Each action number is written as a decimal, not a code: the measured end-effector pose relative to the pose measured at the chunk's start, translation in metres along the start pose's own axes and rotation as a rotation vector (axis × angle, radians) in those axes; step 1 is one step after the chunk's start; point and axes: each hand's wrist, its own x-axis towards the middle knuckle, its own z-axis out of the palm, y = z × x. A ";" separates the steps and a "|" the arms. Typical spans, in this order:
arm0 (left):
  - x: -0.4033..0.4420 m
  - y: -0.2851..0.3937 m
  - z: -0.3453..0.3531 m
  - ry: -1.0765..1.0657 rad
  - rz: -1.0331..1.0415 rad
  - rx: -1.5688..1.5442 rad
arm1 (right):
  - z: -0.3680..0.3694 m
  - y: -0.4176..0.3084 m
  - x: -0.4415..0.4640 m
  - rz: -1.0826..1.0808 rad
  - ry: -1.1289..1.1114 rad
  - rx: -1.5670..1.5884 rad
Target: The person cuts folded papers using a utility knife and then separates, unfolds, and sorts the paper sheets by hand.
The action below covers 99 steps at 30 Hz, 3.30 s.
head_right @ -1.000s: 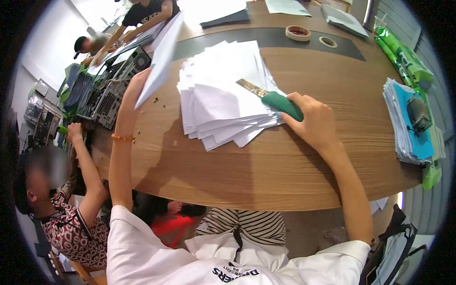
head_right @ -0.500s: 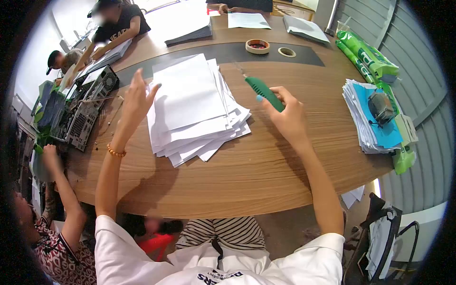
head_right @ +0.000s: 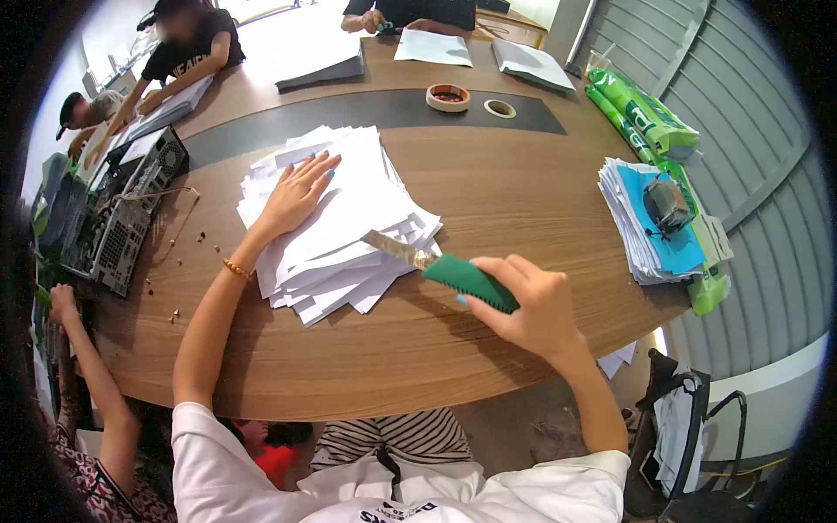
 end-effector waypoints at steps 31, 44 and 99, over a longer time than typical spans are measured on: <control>-0.007 0.007 -0.001 -0.032 0.010 0.131 | 0.022 0.000 0.009 0.023 0.035 -0.300; -0.009 0.006 0.003 0.035 0.067 0.114 | 0.030 0.011 0.044 -0.044 0.054 -0.301; -0.017 0.028 0.006 -0.058 0.250 0.073 | 0.103 0.056 0.142 -0.022 0.022 -0.246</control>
